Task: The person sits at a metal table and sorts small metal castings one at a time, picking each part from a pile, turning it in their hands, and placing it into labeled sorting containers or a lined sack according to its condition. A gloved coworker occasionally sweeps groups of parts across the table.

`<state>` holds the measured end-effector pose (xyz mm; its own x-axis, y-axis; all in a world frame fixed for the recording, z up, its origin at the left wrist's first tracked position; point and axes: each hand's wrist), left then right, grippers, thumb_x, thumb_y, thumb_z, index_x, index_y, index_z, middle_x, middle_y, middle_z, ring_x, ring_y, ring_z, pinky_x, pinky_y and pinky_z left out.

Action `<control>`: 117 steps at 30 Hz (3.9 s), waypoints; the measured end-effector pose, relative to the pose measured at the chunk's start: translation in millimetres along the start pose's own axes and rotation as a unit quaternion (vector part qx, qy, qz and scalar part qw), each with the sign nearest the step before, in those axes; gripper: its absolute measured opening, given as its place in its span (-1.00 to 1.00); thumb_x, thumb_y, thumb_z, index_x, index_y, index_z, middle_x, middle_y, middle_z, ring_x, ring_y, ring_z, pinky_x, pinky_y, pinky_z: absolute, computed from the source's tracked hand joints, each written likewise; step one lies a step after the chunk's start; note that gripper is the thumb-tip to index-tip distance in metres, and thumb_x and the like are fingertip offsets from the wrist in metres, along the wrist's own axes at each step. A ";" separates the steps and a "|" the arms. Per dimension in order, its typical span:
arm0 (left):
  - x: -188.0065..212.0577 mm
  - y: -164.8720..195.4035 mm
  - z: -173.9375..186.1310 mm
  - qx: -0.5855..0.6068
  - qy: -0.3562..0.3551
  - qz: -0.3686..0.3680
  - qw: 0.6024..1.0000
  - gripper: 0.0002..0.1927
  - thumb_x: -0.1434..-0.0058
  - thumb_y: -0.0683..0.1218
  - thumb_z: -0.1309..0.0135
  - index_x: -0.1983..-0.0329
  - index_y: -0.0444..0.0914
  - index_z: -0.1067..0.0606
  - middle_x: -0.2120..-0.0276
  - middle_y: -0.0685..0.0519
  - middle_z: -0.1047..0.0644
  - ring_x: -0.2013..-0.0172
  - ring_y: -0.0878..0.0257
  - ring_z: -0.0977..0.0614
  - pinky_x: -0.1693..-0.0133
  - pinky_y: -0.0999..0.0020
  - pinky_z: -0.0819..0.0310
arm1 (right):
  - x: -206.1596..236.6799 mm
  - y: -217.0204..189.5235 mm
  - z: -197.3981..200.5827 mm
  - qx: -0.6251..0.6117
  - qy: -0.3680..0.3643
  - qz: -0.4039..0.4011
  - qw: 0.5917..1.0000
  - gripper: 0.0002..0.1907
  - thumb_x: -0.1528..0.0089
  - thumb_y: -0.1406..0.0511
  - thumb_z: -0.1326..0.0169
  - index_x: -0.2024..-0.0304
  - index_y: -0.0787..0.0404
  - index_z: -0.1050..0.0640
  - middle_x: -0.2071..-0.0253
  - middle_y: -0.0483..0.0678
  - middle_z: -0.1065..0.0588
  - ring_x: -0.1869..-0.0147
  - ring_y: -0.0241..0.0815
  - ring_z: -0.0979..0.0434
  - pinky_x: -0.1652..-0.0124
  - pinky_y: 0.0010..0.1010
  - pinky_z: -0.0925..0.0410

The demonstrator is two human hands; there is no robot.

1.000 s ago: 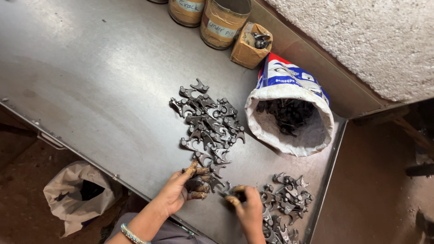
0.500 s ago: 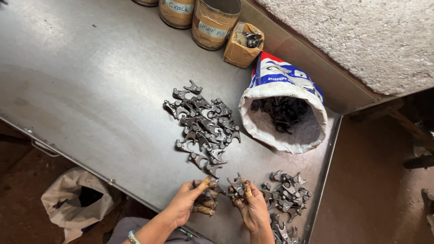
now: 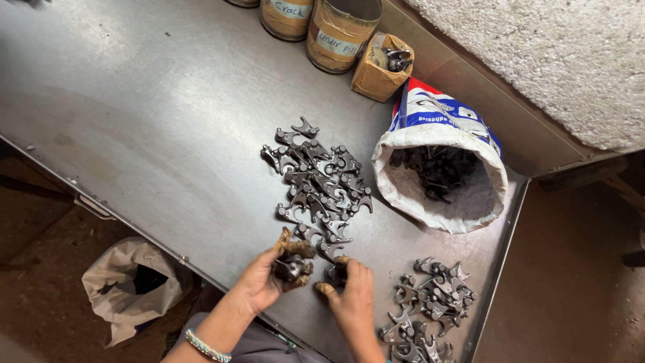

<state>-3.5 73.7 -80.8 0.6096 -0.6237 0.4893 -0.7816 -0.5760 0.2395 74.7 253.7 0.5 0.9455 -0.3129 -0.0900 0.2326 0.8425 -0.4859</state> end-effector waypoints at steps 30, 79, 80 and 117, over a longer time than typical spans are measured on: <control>6.0 -26.5 -36.3 -0.122 0.045 0.141 0.982 -0.54 -0.18 -0.01 -0.27 -0.08 -0.24 -0.43 0.23 -0.02 -0.66 0.33 0.16 -0.72 0.42 0.04 -0.67 | 3.8 93.2 -24.3 -0.629 -0.127 -0.260 0.722 -0.85 -0.25 0.27 -0.18 0.22 0.22 -0.58 0.56 -0.19 -0.49 0.64 -0.43 -0.36 0.69 -0.62 -0.14; 17.2 6.7 -25.1 -0.111 0.030 0.065 0.991 -0.50 -0.23 0.16 -0.06 -0.15 -0.15 -0.58 0.30 -0.06 -0.66 0.39 0.10 -0.71 0.45 0.06 -0.64 | 13.5 66.7 -0.7 -0.615 -0.045 -0.260 0.743 -0.89 -0.20 0.46 -0.13 0.20 0.30 -0.56 0.30 0.03 -0.61 0.35 -0.23 -0.56 0.38 -0.41 -0.40; 17.1 1.6 -24.0 -0.099 0.030 0.080 0.991 -0.49 -0.25 0.17 -0.05 -0.15 -0.19 -0.57 0.28 -0.06 -0.65 0.36 0.09 -0.72 0.41 0.02 -0.67 | 12.0 65.1 2.1 -0.628 -0.055 -0.274 0.726 -0.87 -0.22 0.46 -0.09 0.17 0.34 -0.58 0.30 0.02 -0.60 0.35 -0.23 -0.55 0.38 -0.41 -0.40; 7.5 -0.1 -2.4 -0.009 -0.018 0.064 0.998 -0.50 -0.21 0.17 -0.06 -0.13 -0.17 -0.56 0.16 -0.01 -0.66 0.25 0.06 -0.69 0.33 0.00 -0.61 | 2.4 66.4 -13.4 -0.415 -0.009 -0.120 0.902 -0.75 -0.13 0.43 -0.31 0.18 0.29 -0.52 0.25 0.00 -0.57 0.21 -0.18 -0.54 0.19 -0.37 -0.45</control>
<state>0.8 70.3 -75.1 0.5088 -0.7102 0.4865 -0.8553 -0.4814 0.1918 89.3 303.0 -43.6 0.8959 -0.4293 0.1144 0.1872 0.1312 -0.9735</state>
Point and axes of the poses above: each hand's wrist, its own x-axis away from the middle knuckle, its own z-axis out of the back of the hand, y = z × x
